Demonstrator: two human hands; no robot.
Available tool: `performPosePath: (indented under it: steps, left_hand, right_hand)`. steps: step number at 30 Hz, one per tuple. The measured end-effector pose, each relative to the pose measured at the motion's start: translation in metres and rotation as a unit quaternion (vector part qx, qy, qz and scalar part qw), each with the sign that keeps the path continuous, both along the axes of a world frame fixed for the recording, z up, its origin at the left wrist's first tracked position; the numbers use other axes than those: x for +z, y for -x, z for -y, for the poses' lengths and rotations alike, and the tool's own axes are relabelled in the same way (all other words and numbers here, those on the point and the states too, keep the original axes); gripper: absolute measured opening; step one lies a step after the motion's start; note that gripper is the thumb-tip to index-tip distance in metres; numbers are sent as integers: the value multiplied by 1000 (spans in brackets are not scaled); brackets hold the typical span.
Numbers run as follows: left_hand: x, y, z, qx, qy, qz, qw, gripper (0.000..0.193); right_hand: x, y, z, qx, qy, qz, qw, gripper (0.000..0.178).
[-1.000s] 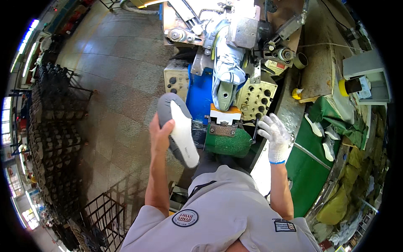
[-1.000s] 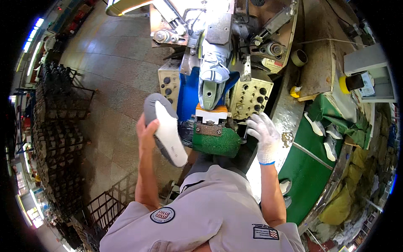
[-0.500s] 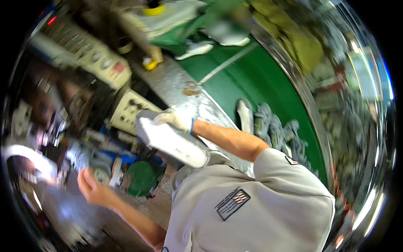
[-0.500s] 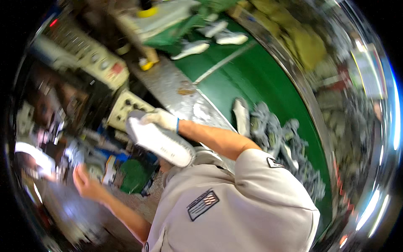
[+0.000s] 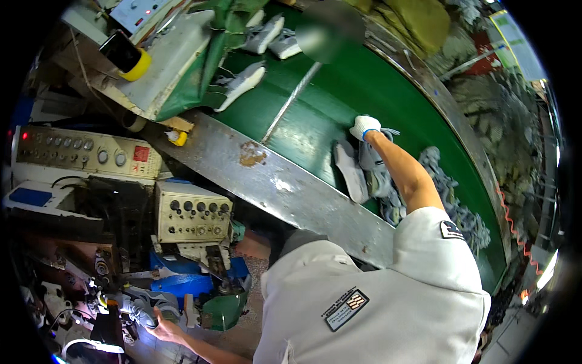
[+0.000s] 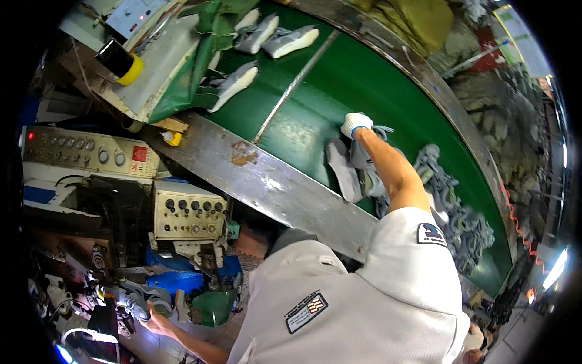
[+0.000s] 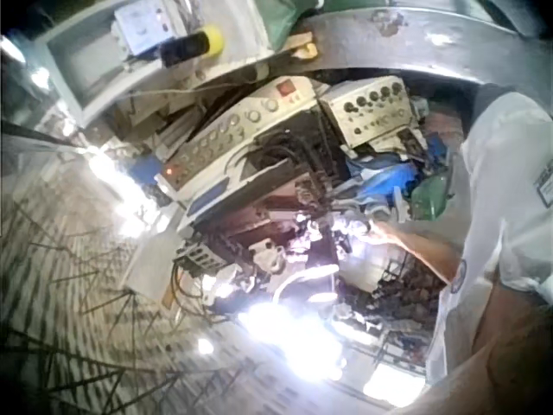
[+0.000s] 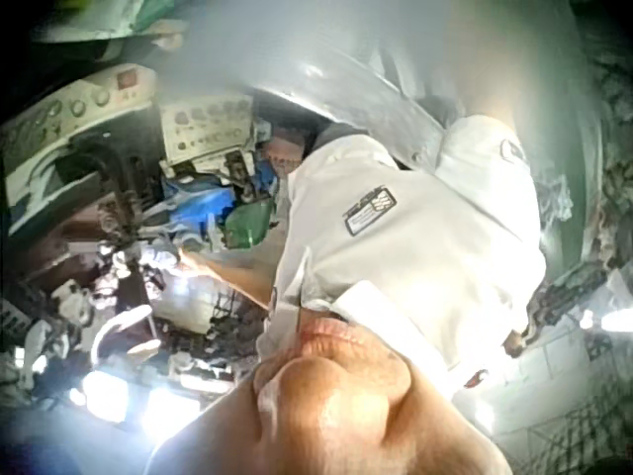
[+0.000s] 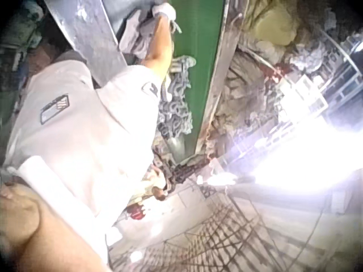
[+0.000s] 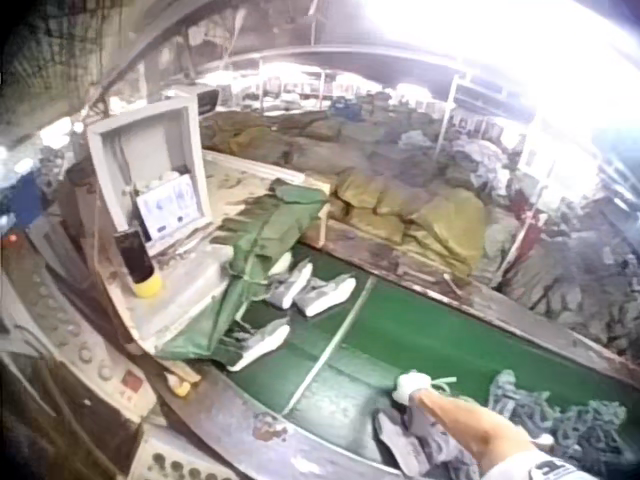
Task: The person picks up shoe uppers from a conveyor belt, places them onto a lasting machine to shape the heel and sides, and then returns the lasted shoes to the conveyor belt.
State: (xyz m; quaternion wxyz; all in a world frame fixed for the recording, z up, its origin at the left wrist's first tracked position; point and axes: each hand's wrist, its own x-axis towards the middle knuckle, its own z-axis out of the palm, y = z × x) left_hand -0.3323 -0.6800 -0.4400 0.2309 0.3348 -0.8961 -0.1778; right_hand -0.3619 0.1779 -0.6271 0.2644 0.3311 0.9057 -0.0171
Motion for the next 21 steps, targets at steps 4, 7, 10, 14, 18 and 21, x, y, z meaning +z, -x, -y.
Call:
performPosePath:
  steps: [4, 7, 10, 14, 18, 21]
  left_hand:
    - [-15, -22, 30, -71, -74, -43, 994, 52]
    - [-16, -45, 26, -159, -65, -14, 985, 48]
    - [-42, -107, 49, -55, -187, 36, 980, 41]
    - [-47, -137, 47, -44, -310, 147, 938, 22]
    - [-17, -149, -57, 133, -323, 79, 934, 31]
    - [-20, -154, -16, 68, -334, 34, 940, 33]
  right_hand:
    - [-37, 131, 54, -13, 119, -91, 989, 46]
    - [-46, 234, 109, -146, 336, -163, 916, 55]
    - [-93, 326, 169, -345, 517, -214, 753, 80]
    - [-166, 434, 189, -530, 363, -285, 711, 116]
    - [-160, 425, 238, -545, 343, -318, 696, 125]
    - [-177, 385, 215, -483, 469, -467, 573, 62]
